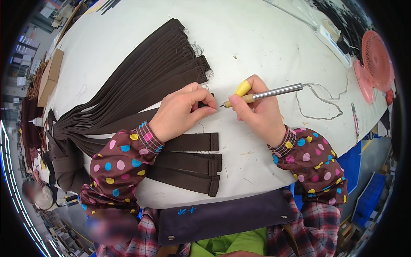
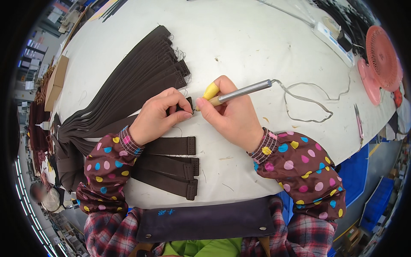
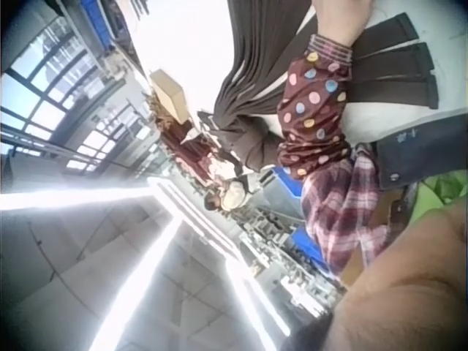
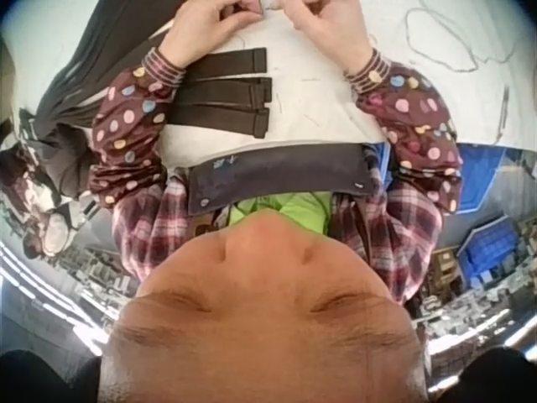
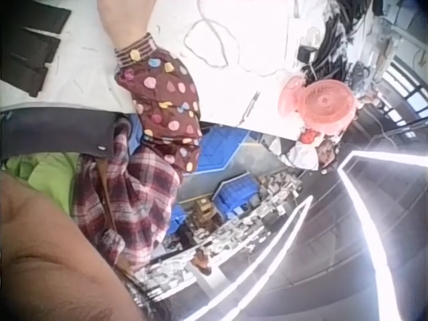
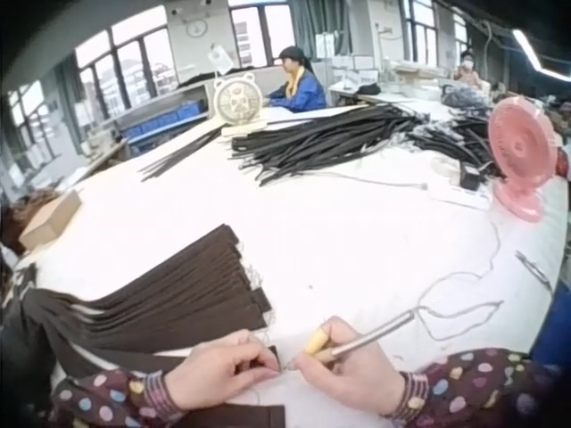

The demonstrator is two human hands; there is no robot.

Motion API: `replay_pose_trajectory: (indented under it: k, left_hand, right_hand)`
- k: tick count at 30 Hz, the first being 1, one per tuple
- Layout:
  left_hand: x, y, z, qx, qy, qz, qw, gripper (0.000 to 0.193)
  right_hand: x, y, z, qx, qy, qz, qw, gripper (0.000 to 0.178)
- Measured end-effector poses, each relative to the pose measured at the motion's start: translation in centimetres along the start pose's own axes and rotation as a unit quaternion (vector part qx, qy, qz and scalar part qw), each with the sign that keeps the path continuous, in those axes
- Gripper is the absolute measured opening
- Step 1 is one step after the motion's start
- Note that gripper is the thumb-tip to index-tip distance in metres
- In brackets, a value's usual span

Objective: Use a handheld heating tool to fuse leather fringe strips to a main attachment band.

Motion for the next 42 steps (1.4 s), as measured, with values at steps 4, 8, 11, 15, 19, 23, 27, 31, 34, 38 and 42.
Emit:
replay_pose_trajectory:
  k: [4, 8, 11, 15, 19, 23, 27, 31, 34, 38, 42]
  left_hand:
    - [0.2, -1.0, -0.2, 0.002, 0.008, -0.069, 0.998, 0.011]
    - [0.3, -1.1, -0.4, 0.034, -0.013, -0.087, 0.996, 0.011]
    - [0.2, -1.2, -0.4, 0.033, -0.02, -0.084, 0.996, 0.012]
    - [0.2, -1.3, -0.4, 0.035, -0.016, -0.083, 0.996, 0.013]
    - [0.3, -1.2, -0.4, 0.039, -0.017, -0.076, 0.996, 0.013]
    - [0.3, -1.2, -0.3, 0.034, -0.014, -0.076, 0.996, 0.013]
    - [0.2, -1.2, -0.3, 0.036, -0.019, -0.069, 0.997, 0.011]
    - [0.1, -1.2, -0.3, 0.031, -0.027, -0.058, 0.997, 0.008]
    - [0.3, -1.2, -0.4, 0.035, -0.016, -0.079, 0.996, 0.013]
    - [0.3, -1.0, -0.3, 0.029, -0.014, -0.075, 0.997, 0.013]
    - [0.3, -1.1, -0.3, 0.038, -0.015, -0.08, 0.996, 0.013]
  right_hand:
    - [-1.0, 0.3, 0.0, 0.002, -0.026, -0.029, 0.999, 0.021]
    - [-1.3, 0.7, 0.3, -0.008, -0.032, -0.054, 0.998, 0.022]
    - [-1.5, 0.6, 0.4, -0.004, -0.033, -0.066, 0.997, 0.023]
    - [-1.5, 0.6, 0.4, 0.001, -0.037, -0.073, 0.997, 0.023]
    - [-1.7, 0.4, 0.5, 0.008, -0.042, -0.083, 0.996, 0.023]
    - [-1.8, 0.5, 0.5, 0.008, -0.047, -0.088, 0.995, 0.024]
    - [-1.8, 0.3, 0.5, 0.011, -0.048, -0.091, 0.995, 0.025]
    - [-1.8, 0.3, 0.5, 0.011, -0.045, -0.092, 0.995, 0.025]
    - [-1.7, 0.5, 0.4, 0.012, -0.041, -0.079, 0.996, 0.024]
    - [-1.6, 0.4, 0.4, 0.01, -0.034, -0.061, 0.998, 0.023]
    - [-1.6, 0.5, 0.4, 0.002, -0.036, -0.058, 0.998, 0.024]
Point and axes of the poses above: each hand's wrist, its own z-axis towards the middle knuckle, its own x-axis out of the back of the hand, y = z × x, the point moved 10 cm from there along z, towards the middle knuckle
